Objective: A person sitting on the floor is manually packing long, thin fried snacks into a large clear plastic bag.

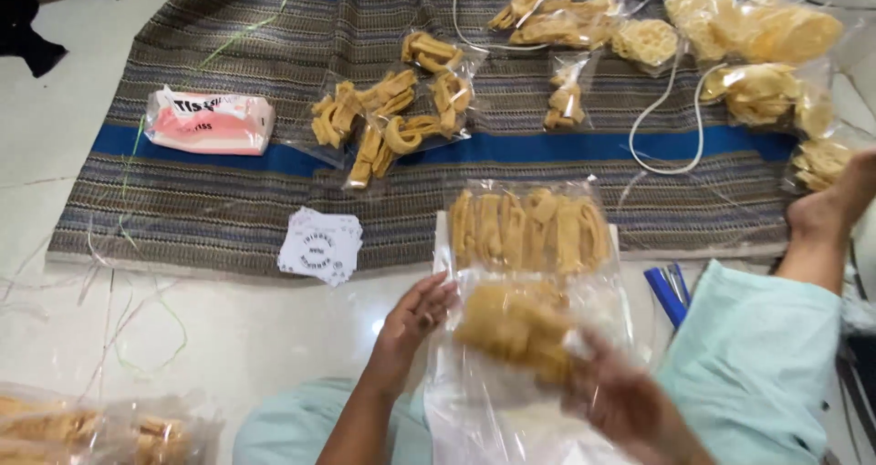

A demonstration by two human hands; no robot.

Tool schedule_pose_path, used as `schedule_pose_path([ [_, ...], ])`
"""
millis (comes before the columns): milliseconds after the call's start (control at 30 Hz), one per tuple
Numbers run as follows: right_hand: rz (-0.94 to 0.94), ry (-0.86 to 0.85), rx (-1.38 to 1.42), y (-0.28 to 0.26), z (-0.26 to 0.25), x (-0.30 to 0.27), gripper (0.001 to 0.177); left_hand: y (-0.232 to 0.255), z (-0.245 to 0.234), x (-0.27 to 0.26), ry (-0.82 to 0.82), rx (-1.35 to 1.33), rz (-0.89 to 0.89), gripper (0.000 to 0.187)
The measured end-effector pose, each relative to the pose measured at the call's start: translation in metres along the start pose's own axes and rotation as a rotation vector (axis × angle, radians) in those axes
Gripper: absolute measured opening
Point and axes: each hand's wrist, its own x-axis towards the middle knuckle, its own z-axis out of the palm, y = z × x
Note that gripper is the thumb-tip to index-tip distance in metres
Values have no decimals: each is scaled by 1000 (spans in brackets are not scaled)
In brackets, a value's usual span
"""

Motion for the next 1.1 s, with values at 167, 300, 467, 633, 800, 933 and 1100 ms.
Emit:
schedule_pose_path([
  [167,385,-51,421,48,6,-63,86,31,42,-77,-251,21,-299,89],
  [300,320,-272,90,24,29,-79,89,20,54,-115,-97,48,-302,61],
  [467,101,171,-222,22,39,-90,109,11,72,-143,-24,52,-111,59],
  [633,88,471,-324,28,43,-102,57,10,87,-151,-26,70,-115,64],
  [800,122,529,-258,29,37,-117,43,8,92,-156,-42,54,-137,67],
  [933,174,124,-169,30,3,-137,59,14,97,-163,-56,70,-255,64],
  [1100,498,263,-198,30,-10,-159,75,-5,99,-167,-103,32,-350,63],
])
